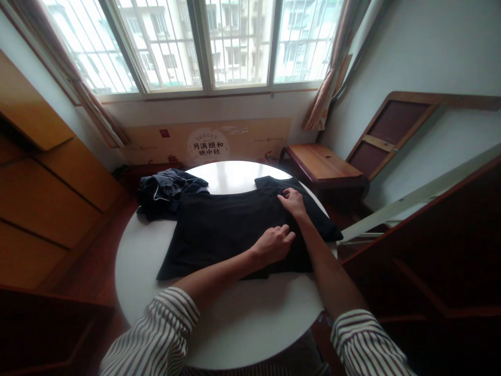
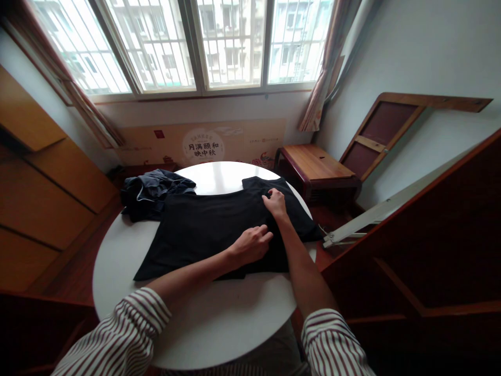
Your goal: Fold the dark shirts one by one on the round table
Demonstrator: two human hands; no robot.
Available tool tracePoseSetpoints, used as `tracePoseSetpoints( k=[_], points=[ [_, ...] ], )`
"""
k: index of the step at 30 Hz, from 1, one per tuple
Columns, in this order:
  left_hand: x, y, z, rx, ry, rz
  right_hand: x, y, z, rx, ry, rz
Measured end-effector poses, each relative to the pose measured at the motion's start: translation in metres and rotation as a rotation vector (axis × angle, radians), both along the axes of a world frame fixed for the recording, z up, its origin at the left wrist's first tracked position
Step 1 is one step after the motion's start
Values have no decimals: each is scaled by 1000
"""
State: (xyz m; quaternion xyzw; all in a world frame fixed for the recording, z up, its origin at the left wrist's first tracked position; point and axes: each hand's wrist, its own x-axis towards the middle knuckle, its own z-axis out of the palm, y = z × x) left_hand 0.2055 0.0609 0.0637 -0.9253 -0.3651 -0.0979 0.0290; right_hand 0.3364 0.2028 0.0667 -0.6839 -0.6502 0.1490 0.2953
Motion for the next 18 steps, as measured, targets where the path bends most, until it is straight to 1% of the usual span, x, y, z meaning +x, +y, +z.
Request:
tracePoseSetpoints(
  k=[3, 5, 8, 11, 13, 14, 16, 18],
  points=[
    [2, -2, -3, -42, 6, 50, 7, 1, -3, 16, 126, -20],
    [3, -2, -5, -71, 30, 26, 9, 2, -4, 58, 183, 12],
    [4, -2, -5, -63, 15, -3, 9, 2, -6, 156, 228, 43],
    [4, -3, -2, -77, 27, -17, 8, 1, -9, 168, 198, 42],
    [3, -4, -1, -90, 64, -63, 7, -1, -10, 163, 142, 33],
    [2, -5, 0, -90, 75, -85, 6, -2, -9, 182, 114, 28],
    [1, -6, 1, -85, 74, -106, 4, -4, -8, 273, 76, 49],
    [0, -8, 6, -104, 53, -120, 0, -6, -6, 364, 71, 153]
  ],
)
